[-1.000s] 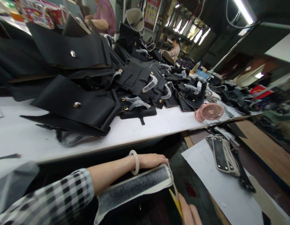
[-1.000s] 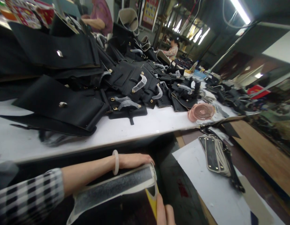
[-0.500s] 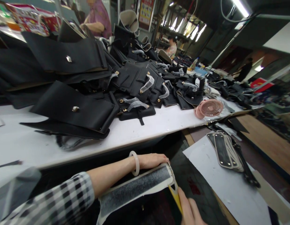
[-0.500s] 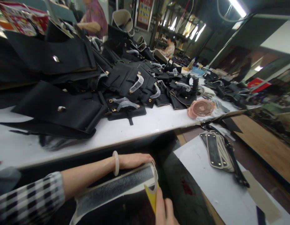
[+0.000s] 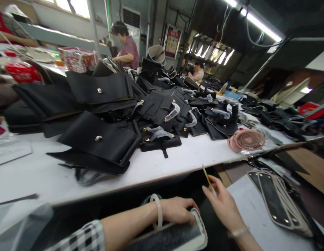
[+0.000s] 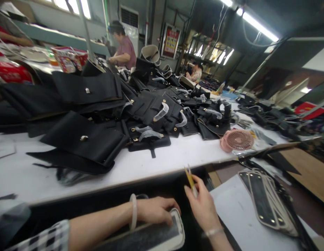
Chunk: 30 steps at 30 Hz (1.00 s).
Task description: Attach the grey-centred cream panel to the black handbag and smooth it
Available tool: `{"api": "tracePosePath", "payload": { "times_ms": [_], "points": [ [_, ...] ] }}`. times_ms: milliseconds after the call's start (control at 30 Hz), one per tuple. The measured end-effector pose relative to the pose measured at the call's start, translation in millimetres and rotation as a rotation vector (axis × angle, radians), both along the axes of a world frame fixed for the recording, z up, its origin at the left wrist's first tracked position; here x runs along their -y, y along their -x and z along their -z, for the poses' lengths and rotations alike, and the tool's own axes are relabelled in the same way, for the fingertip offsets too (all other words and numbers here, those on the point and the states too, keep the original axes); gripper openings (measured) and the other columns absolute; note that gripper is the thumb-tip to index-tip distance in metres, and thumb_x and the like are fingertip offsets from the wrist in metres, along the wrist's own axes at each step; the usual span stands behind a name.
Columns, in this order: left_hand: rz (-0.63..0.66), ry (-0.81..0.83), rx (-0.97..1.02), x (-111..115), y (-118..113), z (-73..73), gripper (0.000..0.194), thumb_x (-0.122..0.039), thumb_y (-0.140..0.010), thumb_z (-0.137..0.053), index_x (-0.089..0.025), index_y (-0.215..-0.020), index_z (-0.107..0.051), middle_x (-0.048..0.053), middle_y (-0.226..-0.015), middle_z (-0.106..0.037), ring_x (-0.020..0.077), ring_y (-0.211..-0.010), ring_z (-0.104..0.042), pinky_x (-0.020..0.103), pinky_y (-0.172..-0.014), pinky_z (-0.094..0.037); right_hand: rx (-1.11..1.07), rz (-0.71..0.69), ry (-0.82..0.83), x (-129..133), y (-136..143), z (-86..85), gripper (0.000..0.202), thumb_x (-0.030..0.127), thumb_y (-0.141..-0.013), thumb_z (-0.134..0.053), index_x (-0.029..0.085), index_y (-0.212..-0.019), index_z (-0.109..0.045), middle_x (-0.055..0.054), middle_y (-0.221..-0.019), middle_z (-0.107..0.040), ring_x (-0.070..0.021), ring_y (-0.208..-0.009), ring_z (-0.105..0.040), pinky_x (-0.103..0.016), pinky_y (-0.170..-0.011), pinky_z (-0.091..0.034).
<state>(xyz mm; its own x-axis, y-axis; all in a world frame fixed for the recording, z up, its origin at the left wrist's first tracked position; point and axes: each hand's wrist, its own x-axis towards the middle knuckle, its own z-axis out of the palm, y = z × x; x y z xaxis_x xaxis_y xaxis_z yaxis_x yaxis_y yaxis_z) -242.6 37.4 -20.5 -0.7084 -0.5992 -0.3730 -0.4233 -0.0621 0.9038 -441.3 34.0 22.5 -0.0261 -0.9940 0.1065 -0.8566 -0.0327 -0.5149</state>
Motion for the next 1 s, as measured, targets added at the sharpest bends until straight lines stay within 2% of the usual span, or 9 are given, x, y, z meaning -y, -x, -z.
{"api": "tracePosePath", "payload": {
  "times_ms": [133,233,300,367,467,600,733,900,1000],
  "points": [
    [-0.034,0.014,0.035,-2.0,3.4,-4.0,0.047,-0.029,-0.067,-0.066,-0.028,-0.114,-0.066,0.001,-0.104,-0.070,0.0241,-0.097,-0.064,0.033,-0.083,-0.050,0.010,0.048,0.056,105.1,-24.0,14.1,0.042,0.035,-0.082,-0.059,0.009,-0.115,-0.057,-0.016,-0.107,-0.063,-0.0275,-0.106,-0.058,-0.045,-0.097,-0.043],
    [-0.069,0.023,0.046,-3.8,5.8,-8.3,0.039,-0.026,-0.070,-0.060,-0.026,-0.109,-0.067,0.001,-0.100,-0.071,0.0230,-0.095,-0.064,0.031,-0.081,-0.050,0.072,0.020,0.067,129.1,-24.6,22.4,0.026,0.030,-0.083,-0.063,0.014,-0.104,-0.062,-0.011,-0.120,-0.059,-0.0262,-0.117,-0.051,-0.048,-0.102,-0.038],
    [-0.089,0.030,0.058,-5.2,7.0,-11.3,0.037,-0.025,-0.071,-0.057,-0.025,-0.107,-0.067,0.002,-0.101,-0.071,0.0231,-0.096,-0.064,0.031,-0.082,-0.050,0.158,0.028,0.059,112.2,-15.2,28.3,0.022,0.034,-0.086,-0.062,0.015,-0.097,-0.063,-0.010,-0.116,-0.061,-0.0250,-0.115,-0.052,-0.046,-0.101,-0.039],
    [-0.109,0.042,0.070,-6.7,8.3,-14.2,0.035,-0.024,-0.072,-0.055,-0.025,-0.105,-0.067,0.003,-0.101,-0.071,0.0233,-0.096,-0.064,0.032,-0.082,-0.050,0.288,0.061,0.005,74.4,-2.8,40.8,0.029,0.044,-0.088,-0.058,0.015,-0.088,-0.063,-0.010,-0.097,-0.065,-0.0235,-0.099,-0.059,-0.040,-0.093,-0.045],
    [-0.131,0.058,0.098,-8.7,11.8,-17.5,0.032,-0.026,-0.072,-0.055,-0.024,-0.102,-0.066,0.003,-0.099,-0.071,0.0243,-0.094,-0.065,0.034,-0.081,-0.051,0.554,0.125,-0.199,4.1,7.8,77.1,0.048,0.061,-0.087,-0.049,0.015,-0.077,-0.061,-0.006,-0.065,-0.062,-0.0207,-0.064,-0.061,-0.033,-0.064,-0.051],
    [-0.160,0.074,0.139,-9.8,19.2,-15.9,0.030,-0.026,-0.070,-0.055,-0.024,-0.099,-0.065,0.003,-0.100,-0.070,0.0247,-0.095,-0.064,0.034,-0.082,-0.051,0.895,0.149,-0.465,-57.7,-8.4,126.8,0.052,0.064,-0.085,-0.048,0.017,-0.067,-0.061,-0.005,-0.056,-0.060,-0.0226,-0.059,-0.063,-0.031,-0.052,-0.050],
    [-0.177,0.082,0.164,-11.6,23.3,-9.3,0.029,-0.026,-0.070,-0.056,-0.025,-0.097,-0.065,0.001,-0.096,-0.070,0.0225,-0.090,-0.065,0.031,-0.076,-0.051,1.191,0.170,-0.548,-65.1,-30.9,139.4,0.047,0.062,-0.081,-0.052,0.020,-0.064,-0.062,-0.005,-0.056,-0.059,-0.0237,-0.065,-0.064,-0.031,-0.052,-0.051],
    [-0.232,0.099,0.158,-14.3,24.4,-10.8,0.028,-0.023,-0.068,-0.055,-0.025,-0.093,-0.066,0.000,-0.089,-0.071,0.0213,-0.086,-0.065,0.028,-0.070,-0.049,1.462,0.227,-0.603,-58.0,-37.8,127.0,0.031,0.048,-0.062,-0.079,0.022,-0.060,-0.062,-0.001,-0.052,-0.057,-0.0202,-0.055,-0.057,-0.031,-0.051,-0.049],
    [-0.224,0.092,0.161,-13.5,26.0,-16.8,0.028,-0.021,-0.066,-0.055,-0.025,-0.092,-0.066,-0.001,-0.088,-0.071,0.0201,-0.085,-0.065,0.027,-0.070,-0.049,1.591,0.230,-0.603,-60.1,-39.0,120.2,0.035,0.052,-0.063,-0.079,0.021,-0.061,-0.064,0.000,-0.051,-0.055,-0.0166,-0.049,-0.051,-0.030,-0.049,-0.045]
  ]
}}
